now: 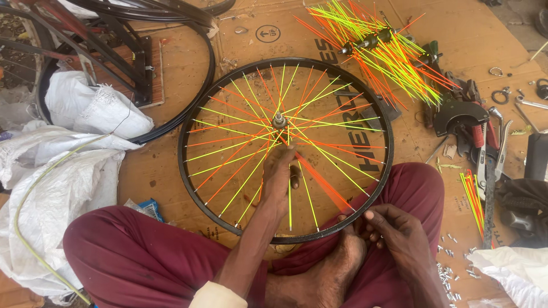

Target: The person sits on the floor and installs spokes into a bicycle wheel rim. They insert the spoke ends into the rim holes and tighten the nipples by hand to secure them. The person works methodically around the wheel, adding spokes one by one.

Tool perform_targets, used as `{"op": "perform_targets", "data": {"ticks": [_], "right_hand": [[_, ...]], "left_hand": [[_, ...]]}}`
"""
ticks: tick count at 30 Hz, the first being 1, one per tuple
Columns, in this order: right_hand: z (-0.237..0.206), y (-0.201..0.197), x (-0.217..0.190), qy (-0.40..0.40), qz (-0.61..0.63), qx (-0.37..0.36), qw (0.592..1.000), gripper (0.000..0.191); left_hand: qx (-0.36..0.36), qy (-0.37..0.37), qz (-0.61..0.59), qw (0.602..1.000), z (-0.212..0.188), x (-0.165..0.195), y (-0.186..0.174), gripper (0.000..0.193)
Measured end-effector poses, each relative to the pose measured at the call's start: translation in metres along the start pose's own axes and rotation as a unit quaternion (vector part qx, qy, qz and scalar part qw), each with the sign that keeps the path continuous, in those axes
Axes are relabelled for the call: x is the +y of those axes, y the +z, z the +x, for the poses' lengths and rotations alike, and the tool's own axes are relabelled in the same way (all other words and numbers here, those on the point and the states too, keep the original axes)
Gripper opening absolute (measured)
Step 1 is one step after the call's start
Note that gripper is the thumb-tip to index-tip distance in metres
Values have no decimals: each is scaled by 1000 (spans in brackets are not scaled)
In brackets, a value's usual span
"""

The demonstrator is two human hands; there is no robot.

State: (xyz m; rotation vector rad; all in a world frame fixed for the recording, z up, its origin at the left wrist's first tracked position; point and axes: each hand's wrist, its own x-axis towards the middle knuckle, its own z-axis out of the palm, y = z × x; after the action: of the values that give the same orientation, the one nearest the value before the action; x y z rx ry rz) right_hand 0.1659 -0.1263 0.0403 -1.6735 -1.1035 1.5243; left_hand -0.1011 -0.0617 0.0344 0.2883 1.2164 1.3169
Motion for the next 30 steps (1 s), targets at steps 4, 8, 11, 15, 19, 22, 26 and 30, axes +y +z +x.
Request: {"op": "perform_targets", "data": {"ticks": [4,8,11,15,19,22,26,30], "right_hand": [[6,4,-2,20,-2,0,1000,27],[15,6,-10,19,13,28,999,25],[28,4,-26,-25,27,89,995,22],[51,3,-50,-72,34,115,990,22],[49,11,-48,-85,-17,115,990,22],[40,13,-38,-109,-22,142,984,20],[36,9,-30,-129,38,146,980,18],[30,3,-26,-108,28,129,985,19]], "left_hand": [[-40,11,-49,998,7,-11,-5,34],[-20,33,-100,994,16,-19,3,30],[47,14,-138,989,22,-18,15,26],[113,10,-168,979,17,-23,36,19],[112,34,-214,970,16,-32,43,6],[60,6,-314,947,21,-37,40,25],[-14,-47,-338,940,16,-43,41,35],[53,43,114,991,1,-43,43,44]]}}
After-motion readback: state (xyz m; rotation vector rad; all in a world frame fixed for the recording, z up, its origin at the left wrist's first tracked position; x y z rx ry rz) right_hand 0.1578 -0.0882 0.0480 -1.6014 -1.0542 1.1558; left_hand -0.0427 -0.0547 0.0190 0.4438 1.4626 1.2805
